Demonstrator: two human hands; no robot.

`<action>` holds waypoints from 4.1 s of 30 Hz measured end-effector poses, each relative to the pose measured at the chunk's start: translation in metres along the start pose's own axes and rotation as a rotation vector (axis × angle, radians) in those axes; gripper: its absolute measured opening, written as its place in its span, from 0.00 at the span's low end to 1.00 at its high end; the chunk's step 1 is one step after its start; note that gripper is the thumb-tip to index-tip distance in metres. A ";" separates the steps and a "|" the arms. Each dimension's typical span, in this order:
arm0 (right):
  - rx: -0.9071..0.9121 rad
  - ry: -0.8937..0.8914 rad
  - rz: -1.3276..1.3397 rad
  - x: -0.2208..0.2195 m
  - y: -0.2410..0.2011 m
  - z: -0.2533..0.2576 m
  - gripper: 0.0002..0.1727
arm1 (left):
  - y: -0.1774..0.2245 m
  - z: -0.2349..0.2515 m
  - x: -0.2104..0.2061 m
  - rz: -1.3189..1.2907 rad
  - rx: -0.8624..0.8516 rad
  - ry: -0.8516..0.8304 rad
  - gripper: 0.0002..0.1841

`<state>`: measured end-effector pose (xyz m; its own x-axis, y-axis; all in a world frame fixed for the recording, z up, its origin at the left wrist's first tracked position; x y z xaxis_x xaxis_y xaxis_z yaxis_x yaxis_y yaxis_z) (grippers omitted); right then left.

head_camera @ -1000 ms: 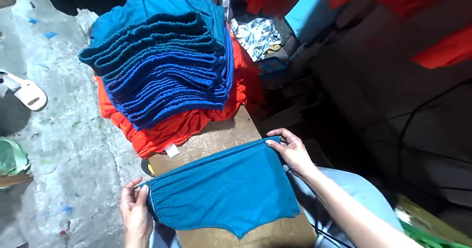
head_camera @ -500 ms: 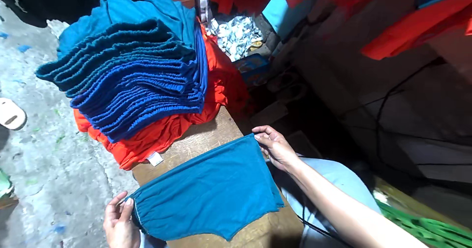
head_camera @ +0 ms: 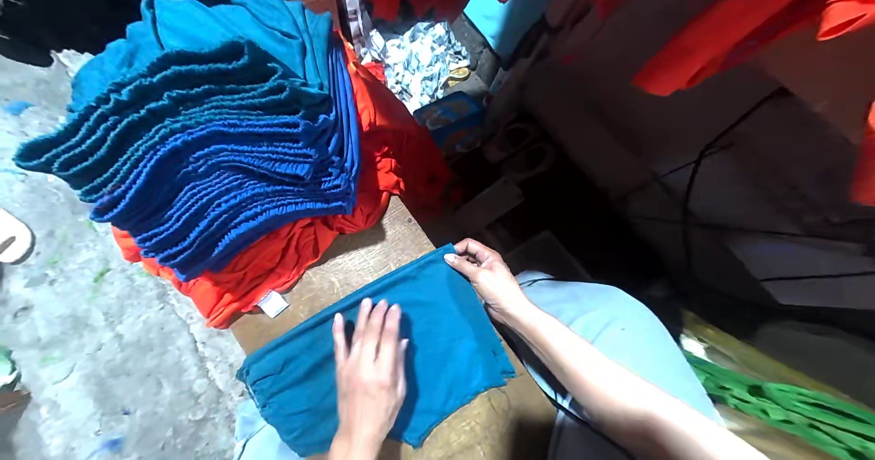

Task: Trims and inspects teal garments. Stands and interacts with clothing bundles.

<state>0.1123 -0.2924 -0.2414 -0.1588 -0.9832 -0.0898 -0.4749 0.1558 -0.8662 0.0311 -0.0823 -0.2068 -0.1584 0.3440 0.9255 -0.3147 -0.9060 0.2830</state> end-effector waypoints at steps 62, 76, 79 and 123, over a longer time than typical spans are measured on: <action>0.128 0.093 -0.116 -0.004 -0.005 0.011 0.07 | -0.152 -0.091 0.031 -0.847 0.974 0.521 0.09; 0.084 0.145 -0.017 -0.002 -0.006 0.013 0.10 | -0.169 -0.090 0.026 -1.224 1.265 0.545 0.18; 0.091 0.142 -0.027 -0.004 -0.006 0.014 0.08 | -0.170 -0.089 0.027 -1.219 1.265 0.543 0.18; 0.239 -0.155 -1.120 0.036 0.050 -0.112 0.29 | -0.001 -0.015 -0.032 0.326 0.085 -0.200 0.37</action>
<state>-0.0142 -0.3093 -0.2331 0.3634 -0.5627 0.7425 -0.1038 -0.8165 -0.5679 0.0227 -0.0884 -0.2402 -0.0493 -0.0122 0.9987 -0.1983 -0.9799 -0.0218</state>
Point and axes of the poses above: each hand's wrist, its own z-axis towards the middle knuckle, its own x-axis out of the back of the hand, y = z × x, the point moved 4 cm from there along z, towards the middle knuckle, and after that the axes turned 9 degrees about z, right-handed, at the moved point
